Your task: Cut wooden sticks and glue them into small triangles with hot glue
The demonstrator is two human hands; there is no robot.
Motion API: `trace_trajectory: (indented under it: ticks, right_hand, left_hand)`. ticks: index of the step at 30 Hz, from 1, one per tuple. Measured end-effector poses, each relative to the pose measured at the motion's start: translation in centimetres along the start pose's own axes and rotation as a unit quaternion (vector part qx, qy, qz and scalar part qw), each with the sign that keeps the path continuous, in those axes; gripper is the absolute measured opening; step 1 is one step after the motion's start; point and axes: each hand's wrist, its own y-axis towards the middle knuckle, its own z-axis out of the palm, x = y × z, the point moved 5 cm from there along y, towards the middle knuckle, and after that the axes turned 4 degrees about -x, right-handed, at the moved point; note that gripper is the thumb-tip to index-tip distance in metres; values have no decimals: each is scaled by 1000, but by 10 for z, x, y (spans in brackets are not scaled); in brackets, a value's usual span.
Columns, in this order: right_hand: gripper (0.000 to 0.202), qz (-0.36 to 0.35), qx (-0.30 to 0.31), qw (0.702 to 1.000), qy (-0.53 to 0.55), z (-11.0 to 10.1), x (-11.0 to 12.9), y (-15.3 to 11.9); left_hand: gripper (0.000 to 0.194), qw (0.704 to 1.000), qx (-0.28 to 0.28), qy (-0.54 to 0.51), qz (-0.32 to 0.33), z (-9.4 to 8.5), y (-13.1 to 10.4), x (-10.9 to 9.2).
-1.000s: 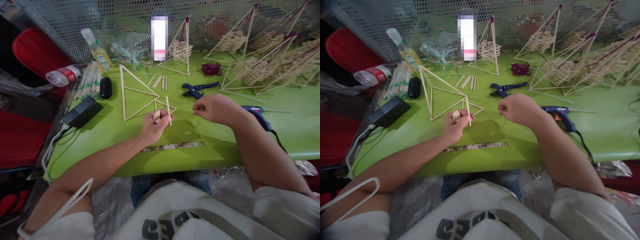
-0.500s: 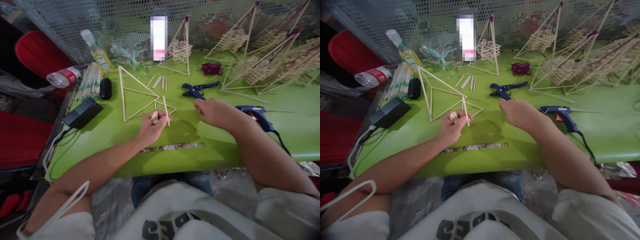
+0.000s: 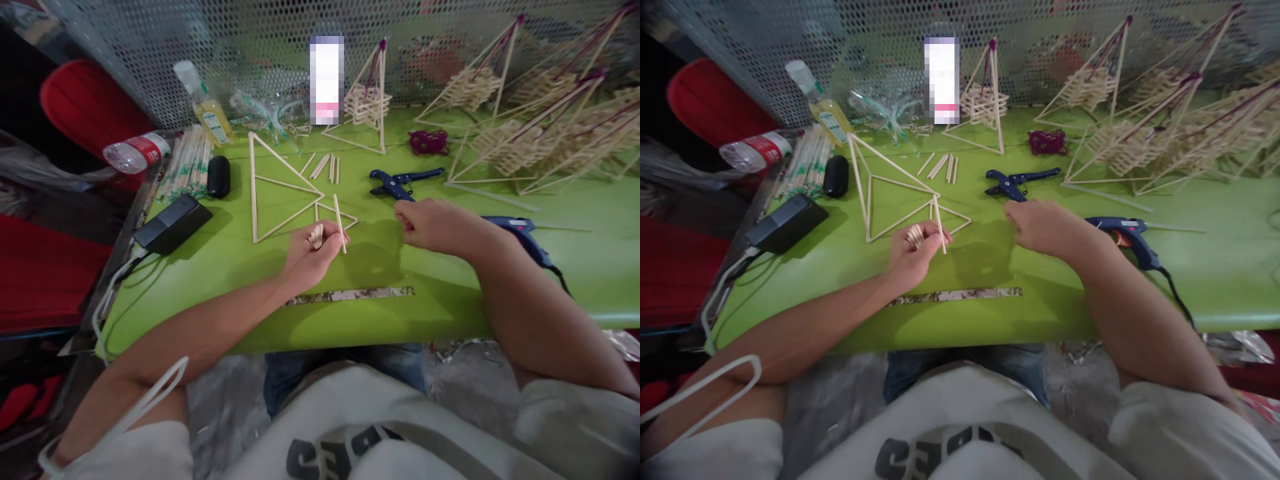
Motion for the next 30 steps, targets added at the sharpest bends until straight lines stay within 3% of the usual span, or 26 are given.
trace_trajectory:
  ticks: [2,4,7,10,13,16,18,21,24,27,30]
  right_hand:
    - [19,-31,-39,995,87,-9,-9,10]
    - [19,-19,-179,970,162,-31,-27,20]
    - [22,44,-422,886,190,-62,-53,21]
    - [30,41,-512,837,186,-66,-44,11]
    - [20,-44,-491,853,173,-52,4,-1]
    - [21,-161,-327,926,100,-28,63,0]
    - [24,-194,-255,946,58,-19,84,3]
    - [27,-219,-242,944,53,-17,89,10]
    - [25,-195,-266,939,100,-17,79,16]
    - [25,-146,-283,921,225,-12,74,14]
    - [24,-115,-206,897,374,5,87,11]
  left_hand:
    - [33,1000,-5,-5,3,0,-1,0]
    - [33,1000,-9,-4,1,1,-1,1]
    - [35,1000,-7,-1,-1,2,-3,2]
    - [38,1000,5,-2,-13,2,-4,2]
    - [37,999,30,-7,-35,3,-4,3]
    - [35,998,54,-30,-31,7,-4,2]
    - [36,997,64,-41,-21,10,-4,1]
    - [39,997,64,-37,-26,12,-5,2]
    - [40,997,55,-44,-40,10,-4,4]
    - [40,996,12,-79,-45,4,-2,4]
    - [41,996,-49,-75,-21,-3,-2,3]
